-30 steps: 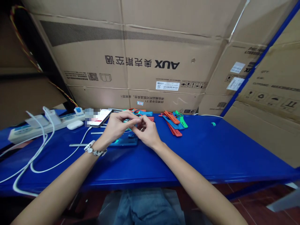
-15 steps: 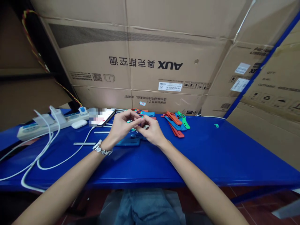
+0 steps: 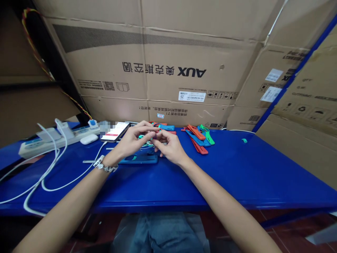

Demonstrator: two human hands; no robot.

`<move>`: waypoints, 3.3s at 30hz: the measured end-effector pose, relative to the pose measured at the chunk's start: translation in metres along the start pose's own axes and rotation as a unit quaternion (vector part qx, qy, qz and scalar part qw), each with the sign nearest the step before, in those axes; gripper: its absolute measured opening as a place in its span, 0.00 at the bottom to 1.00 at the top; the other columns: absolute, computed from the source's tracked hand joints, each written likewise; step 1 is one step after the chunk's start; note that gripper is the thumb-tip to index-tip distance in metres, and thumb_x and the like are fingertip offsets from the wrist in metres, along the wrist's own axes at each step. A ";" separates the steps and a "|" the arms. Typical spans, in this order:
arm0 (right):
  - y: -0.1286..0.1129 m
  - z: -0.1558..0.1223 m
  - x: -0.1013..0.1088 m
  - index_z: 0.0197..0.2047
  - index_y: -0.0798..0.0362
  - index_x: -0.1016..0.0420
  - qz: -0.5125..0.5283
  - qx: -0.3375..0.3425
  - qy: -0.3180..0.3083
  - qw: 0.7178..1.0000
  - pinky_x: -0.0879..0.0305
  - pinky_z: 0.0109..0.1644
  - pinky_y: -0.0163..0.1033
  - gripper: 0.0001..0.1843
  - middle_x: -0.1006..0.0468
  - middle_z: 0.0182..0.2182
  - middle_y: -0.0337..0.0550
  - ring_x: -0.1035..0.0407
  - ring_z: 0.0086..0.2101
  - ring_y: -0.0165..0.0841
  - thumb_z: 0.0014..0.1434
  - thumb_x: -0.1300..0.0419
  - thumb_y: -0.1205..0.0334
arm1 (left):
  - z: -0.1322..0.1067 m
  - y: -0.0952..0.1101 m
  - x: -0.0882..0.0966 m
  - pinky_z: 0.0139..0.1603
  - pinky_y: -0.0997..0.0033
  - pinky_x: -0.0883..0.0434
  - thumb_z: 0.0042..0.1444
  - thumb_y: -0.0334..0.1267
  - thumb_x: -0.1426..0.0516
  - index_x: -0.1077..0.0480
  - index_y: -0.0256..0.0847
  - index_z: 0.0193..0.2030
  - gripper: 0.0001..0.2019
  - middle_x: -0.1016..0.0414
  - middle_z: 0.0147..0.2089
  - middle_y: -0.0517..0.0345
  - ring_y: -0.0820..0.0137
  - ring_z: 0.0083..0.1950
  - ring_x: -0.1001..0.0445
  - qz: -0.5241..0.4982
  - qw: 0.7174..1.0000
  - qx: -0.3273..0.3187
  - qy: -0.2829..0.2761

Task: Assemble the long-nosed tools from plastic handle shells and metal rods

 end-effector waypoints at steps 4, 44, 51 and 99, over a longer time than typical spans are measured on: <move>0.005 0.002 -0.005 0.28 0.49 0.44 0.017 -0.010 0.033 0.999 0.35 0.19 0.33 0.25 0.34 0.18 0.29 0.34 0.18 0.28 0.50 0.31 0.47 | -0.002 -0.001 -0.003 0.38 0.69 0.30 0.56 0.44 0.36 0.20 0.38 0.37 0.11 0.23 0.34 0.55 0.69 0.35 0.27 -0.031 0.997 0.033 0.063; 0.014 0.010 0.004 0.27 0.49 0.43 0.029 -0.019 0.044 0.998 0.34 0.22 0.35 0.24 0.31 0.17 0.31 0.32 0.18 0.30 0.48 0.30 0.50 | -0.040 -0.035 -0.010 0.44 0.66 0.30 0.53 0.46 0.35 0.23 0.39 0.40 0.13 0.21 0.38 0.56 0.65 0.39 0.26 0.070 0.973 0.121 -0.181; 0.000 0.000 -0.004 0.55 0.46 0.31 -0.116 0.053 0.086 0.988 0.32 0.26 0.36 0.21 0.25 0.31 0.37 0.31 0.22 0.29 0.59 0.37 0.55 | -0.047 -0.042 -0.019 0.41 0.68 0.31 0.52 0.41 0.34 0.22 0.40 0.42 0.12 0.22 0.39 0.57 0.66 0.38 0.27 0.081 0.967 0.129 -0.204; 0.029 -0.014 0.028 0.32 0.52 0.25 -0.422 -0.076 -0.089 0.899 0.49 0.27 0.34 0.11 0.25 0.24 0.38 0.34 0.24 0.30 0.60 0.39 0.54 | -0.080 -0.033 0.009 0.60 0.52 0.37 0.65 0.44 0.44 0.29 0.46 0.54 0.14 0.28 0.54 0.52 0.58 0.55 0.30 0.265 0.929 0.090 -0.244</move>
Point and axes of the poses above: each hand's wrist, its own z-axis towards the middle knuckle, its own x-axis out of the back of the hand, y = z × x, the point moved 5 cm from there along z, towards the middle knuckle
